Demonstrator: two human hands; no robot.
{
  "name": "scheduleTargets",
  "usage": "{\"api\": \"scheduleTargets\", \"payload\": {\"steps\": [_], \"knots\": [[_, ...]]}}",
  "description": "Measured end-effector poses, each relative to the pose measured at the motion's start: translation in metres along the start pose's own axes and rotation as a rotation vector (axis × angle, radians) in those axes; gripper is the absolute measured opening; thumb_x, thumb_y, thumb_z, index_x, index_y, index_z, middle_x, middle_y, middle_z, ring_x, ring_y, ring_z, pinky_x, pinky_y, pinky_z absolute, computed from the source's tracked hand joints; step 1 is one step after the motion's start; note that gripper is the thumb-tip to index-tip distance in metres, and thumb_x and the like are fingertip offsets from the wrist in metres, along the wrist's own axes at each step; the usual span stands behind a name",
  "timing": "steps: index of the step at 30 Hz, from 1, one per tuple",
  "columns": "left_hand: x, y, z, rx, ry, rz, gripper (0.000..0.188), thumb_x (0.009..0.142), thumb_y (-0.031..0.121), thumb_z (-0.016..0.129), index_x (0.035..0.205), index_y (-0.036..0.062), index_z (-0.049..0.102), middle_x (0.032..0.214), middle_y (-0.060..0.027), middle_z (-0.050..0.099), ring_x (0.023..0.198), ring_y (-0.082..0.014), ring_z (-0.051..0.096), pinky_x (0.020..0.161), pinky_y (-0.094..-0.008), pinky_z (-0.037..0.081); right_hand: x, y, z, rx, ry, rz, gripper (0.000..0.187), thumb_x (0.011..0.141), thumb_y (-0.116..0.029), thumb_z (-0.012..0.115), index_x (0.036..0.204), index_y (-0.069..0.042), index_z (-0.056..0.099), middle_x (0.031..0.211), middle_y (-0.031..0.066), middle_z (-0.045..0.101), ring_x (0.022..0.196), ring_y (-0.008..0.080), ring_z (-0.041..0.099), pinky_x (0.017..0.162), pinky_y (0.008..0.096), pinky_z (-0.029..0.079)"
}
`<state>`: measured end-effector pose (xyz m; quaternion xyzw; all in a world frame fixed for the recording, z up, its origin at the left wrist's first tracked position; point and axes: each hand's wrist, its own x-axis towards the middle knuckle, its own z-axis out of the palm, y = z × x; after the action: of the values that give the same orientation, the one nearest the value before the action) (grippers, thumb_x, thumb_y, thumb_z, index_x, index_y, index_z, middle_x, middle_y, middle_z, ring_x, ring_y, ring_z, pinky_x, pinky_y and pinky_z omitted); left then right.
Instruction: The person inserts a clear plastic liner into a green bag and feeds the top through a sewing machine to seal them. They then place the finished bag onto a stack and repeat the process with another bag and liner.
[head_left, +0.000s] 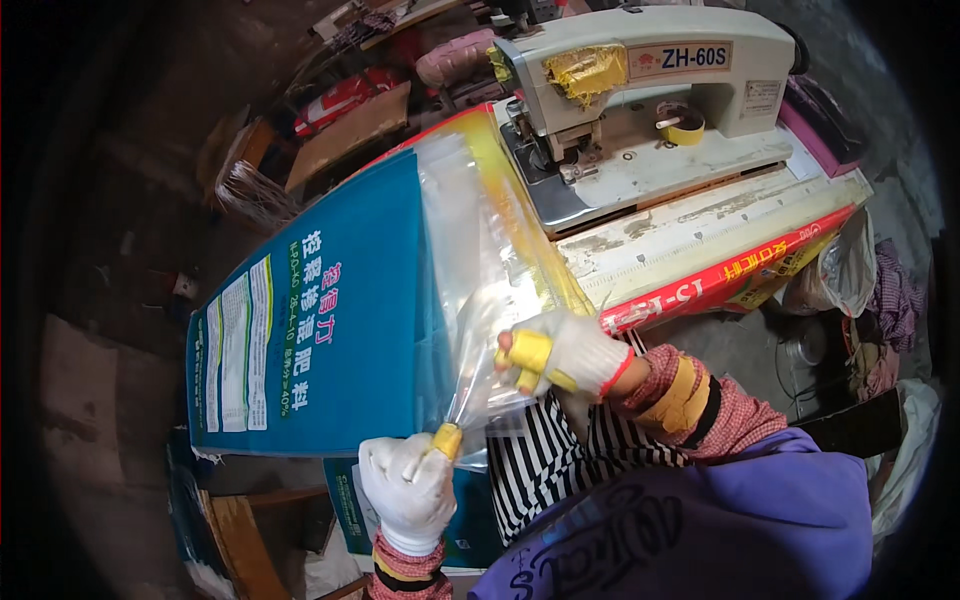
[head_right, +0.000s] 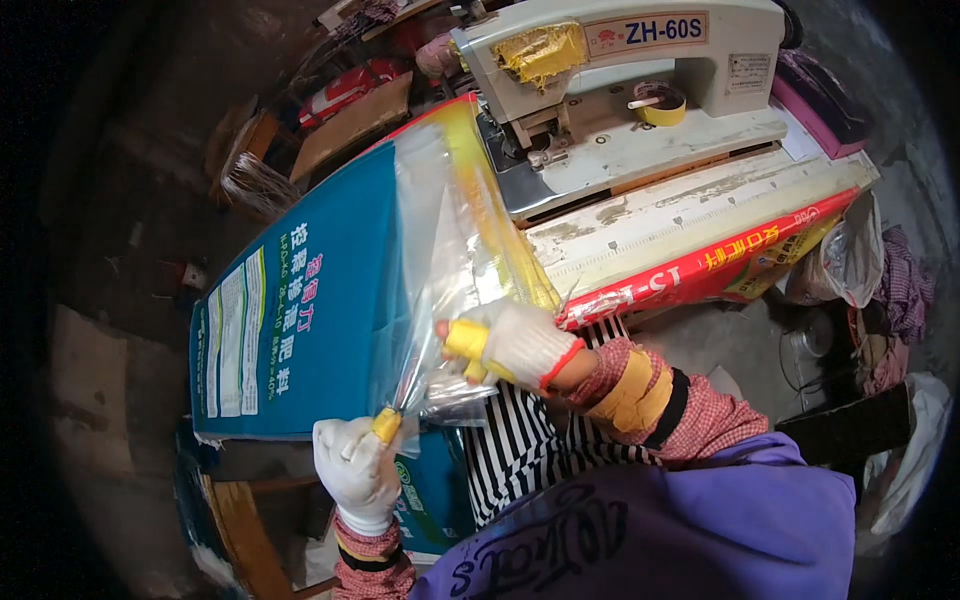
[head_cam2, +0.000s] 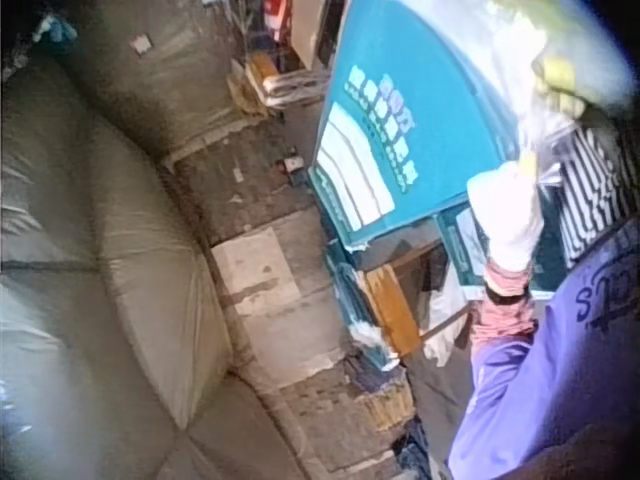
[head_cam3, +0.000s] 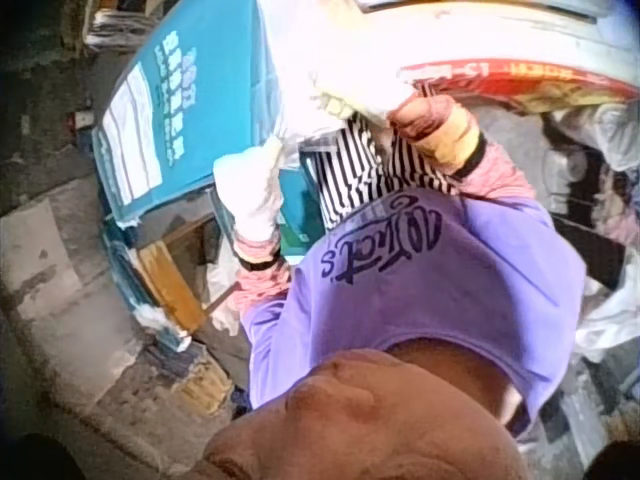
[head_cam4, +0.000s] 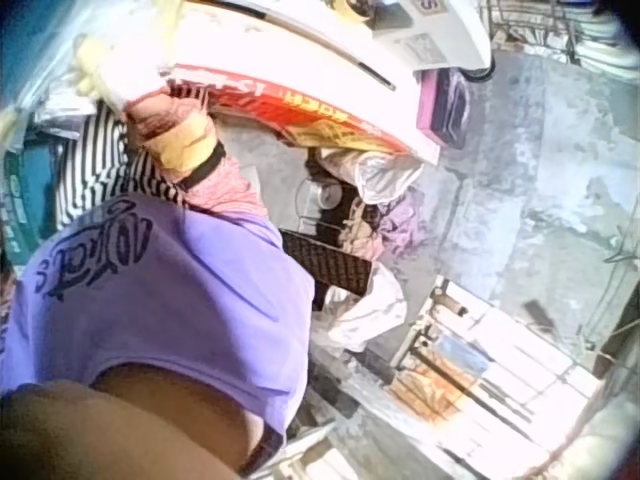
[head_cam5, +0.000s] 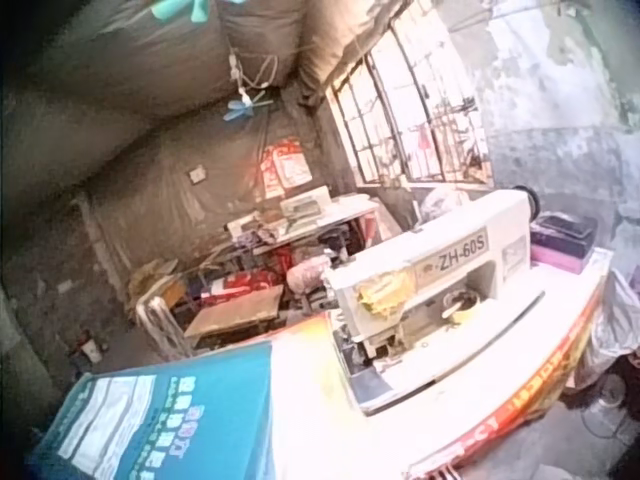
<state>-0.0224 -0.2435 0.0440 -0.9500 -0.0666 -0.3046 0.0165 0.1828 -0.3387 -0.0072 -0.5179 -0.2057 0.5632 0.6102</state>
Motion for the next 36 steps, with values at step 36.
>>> {"api": "scheduleTargets", "payload": {"steps": [36], "knots": [[0.015, -0.034, -0.029, -0.873, 0.183, -0.837, 0.015, 0.083, 0.002, 0.057, 0.08, 0.005, 0.042, 0.075, -0.0054, 0.055, 0.063, -0.01, 0.05, 0.057, -0.0218, 0.04, 0.067, -0.033, 0.1, -1.199, -0.257, -0.649, 0.029, 0.071, -0.011, 0.052, 0.097, -0.004, 0.064, 0.093, 0.0198, 0.064, 0.086, 0.0356, 0.063, 0.075, 0.0463, 0.05]]}}
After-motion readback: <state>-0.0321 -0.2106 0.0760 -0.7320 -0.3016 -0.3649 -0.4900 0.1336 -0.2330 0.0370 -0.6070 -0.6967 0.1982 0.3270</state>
